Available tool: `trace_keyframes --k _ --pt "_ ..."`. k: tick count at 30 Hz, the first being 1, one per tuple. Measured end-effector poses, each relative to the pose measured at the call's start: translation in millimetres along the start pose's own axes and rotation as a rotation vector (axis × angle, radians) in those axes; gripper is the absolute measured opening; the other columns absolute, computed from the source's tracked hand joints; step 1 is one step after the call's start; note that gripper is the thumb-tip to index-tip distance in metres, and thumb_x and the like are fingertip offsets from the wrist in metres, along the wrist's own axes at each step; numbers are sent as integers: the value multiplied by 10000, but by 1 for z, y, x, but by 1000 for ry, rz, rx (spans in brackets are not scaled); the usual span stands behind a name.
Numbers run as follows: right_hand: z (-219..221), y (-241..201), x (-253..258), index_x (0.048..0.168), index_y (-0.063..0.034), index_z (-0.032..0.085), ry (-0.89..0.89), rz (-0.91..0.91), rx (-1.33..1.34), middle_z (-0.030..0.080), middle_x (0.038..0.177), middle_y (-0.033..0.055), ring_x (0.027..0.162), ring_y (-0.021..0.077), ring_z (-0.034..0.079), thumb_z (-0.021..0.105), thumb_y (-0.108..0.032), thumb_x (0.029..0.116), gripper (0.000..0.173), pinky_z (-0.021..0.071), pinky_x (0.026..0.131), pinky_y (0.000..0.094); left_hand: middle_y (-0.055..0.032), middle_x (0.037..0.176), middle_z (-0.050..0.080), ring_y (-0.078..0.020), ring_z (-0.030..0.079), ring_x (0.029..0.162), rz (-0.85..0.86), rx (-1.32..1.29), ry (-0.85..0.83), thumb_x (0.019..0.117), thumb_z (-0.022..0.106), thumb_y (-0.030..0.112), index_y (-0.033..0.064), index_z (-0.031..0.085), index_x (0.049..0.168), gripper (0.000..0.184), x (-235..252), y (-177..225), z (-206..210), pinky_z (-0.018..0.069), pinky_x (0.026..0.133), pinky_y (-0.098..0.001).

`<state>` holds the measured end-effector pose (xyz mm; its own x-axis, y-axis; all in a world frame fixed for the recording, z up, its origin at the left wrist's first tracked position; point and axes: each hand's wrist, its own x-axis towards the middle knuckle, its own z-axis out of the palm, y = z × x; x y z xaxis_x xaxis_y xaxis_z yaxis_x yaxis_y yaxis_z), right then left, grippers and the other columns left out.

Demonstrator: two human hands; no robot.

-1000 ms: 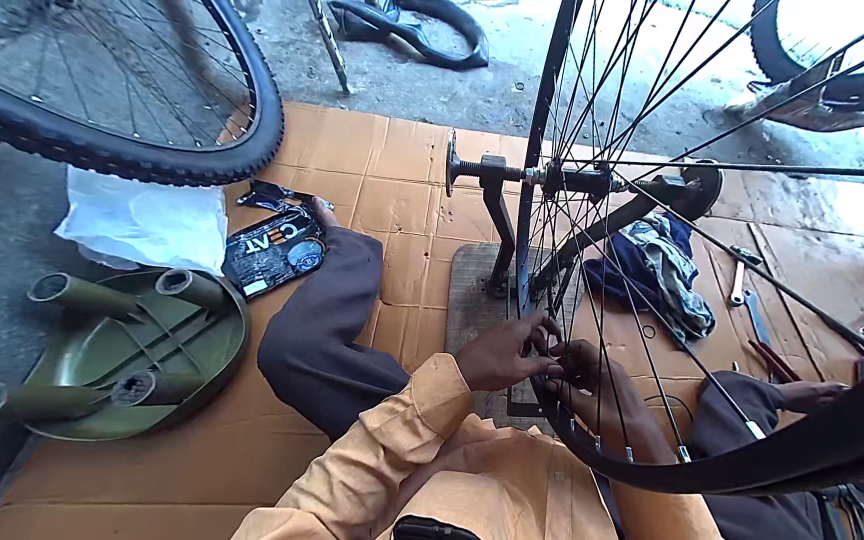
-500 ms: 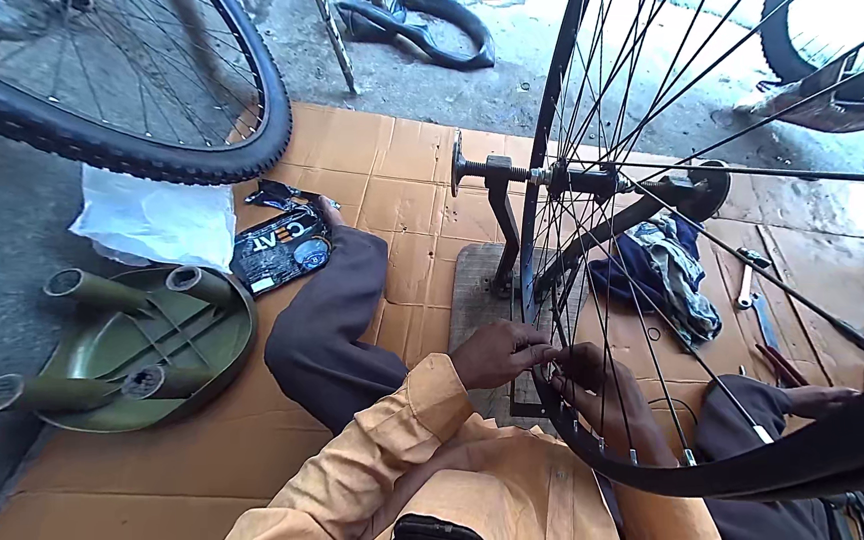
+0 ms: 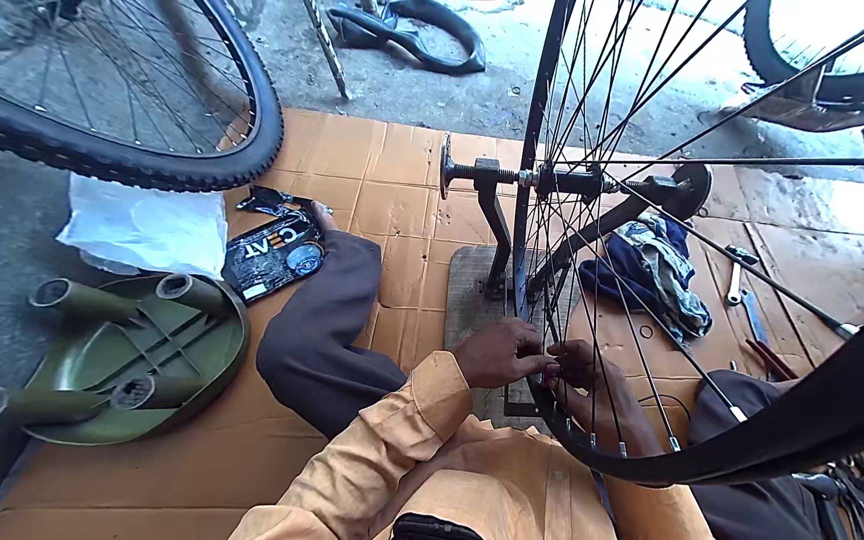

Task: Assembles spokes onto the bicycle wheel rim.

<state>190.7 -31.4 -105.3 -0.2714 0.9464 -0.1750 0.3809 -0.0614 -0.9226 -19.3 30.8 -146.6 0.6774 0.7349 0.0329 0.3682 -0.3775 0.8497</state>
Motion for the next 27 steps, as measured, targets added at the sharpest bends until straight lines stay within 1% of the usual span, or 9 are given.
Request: trace_keyframes --k 4,6,8,10,12,14,16,22,27 --pt "-7 10 2 1168 -117 674 -47 -52 59 723 929 56 804 174 706 730 -107 888 285 612 746 333 23 750 601 -103 587 722 -21 51 50 986 666 401 128 678 752 360 -5 7 1 511 681 -316" --pt "-14 18 -1 1157 -122 680 -73 -47 111 721 940 66 807 184 704 742 -137 900 265 610 735 333 20 817 641 -96 604 718 -54 -38 111 992 656 422 126 710 796 359 -8 6 2 535 663 -307" --pt "-19 22 -5 1164 -110 687 -45 -13 155 722 942 84 799 195 705 745 -137 904 267 613 728 342 -16 969 664 -122 610 787 -117 -170 259 1021 601 425 98 730 955 358 -10 3 2 538 701 -329" --pt "-21 18 -4 1168 -105 691 17 -19 165 724 935 85 782 192 702 729 -129 904 267 611 717 336 -36 1083 659 -142 629 857 -215 -237 373 1052 527 438 105 668 1145 373 -10 -2 3 553 761 -358" --pt "-24 13 -6 1151 -125 683 78 -7 113 709 889 58 736 163 682 722 -120 909 245 591 658 311 -66 1099 654 -168 634 819 -299 -274 385 1068 522 367 110 590 1315 363 -9 -1 5 558 743 -377" --pt "-20 13 1 1132 -119 693 134 -44 86 717 879 55 730 164 688 745 -130 892 246 596 646 311 -65 1215 677 -161 685 962 -301 -292 315 1084 507 274 95 541 1406 370 -10 4 8 582 867 -379" --pt "-15 15 6 1126 -110 687 156 -31 84 719 910 59 759 172 696 758 -118 890 246 608 677 326 -55 1136 711 -146 707 958 -312 -318 291 1083 517 242 90 581 1369 331 -9 7 11 597 883 -376" --pt "-7 14 -8 1129 -144 679 103 1 -62 692 848 15 685 120 650 745 -115 898 242 565 608 306 -3 942 725 -113 686 794 -306 -316 303 981 706 220 101 698 1111 176 -9 14 13 589 724 -319" --pt "-6 11 -4 1119 -135 687 17 37 45 730 923 30 784 146 704 766 -127 891 242 609 695 325 17 869 710 -90 645 725 -299 -273 185 1004 671 310 121 731 1038 201 -11 14 4 547 666 -294"
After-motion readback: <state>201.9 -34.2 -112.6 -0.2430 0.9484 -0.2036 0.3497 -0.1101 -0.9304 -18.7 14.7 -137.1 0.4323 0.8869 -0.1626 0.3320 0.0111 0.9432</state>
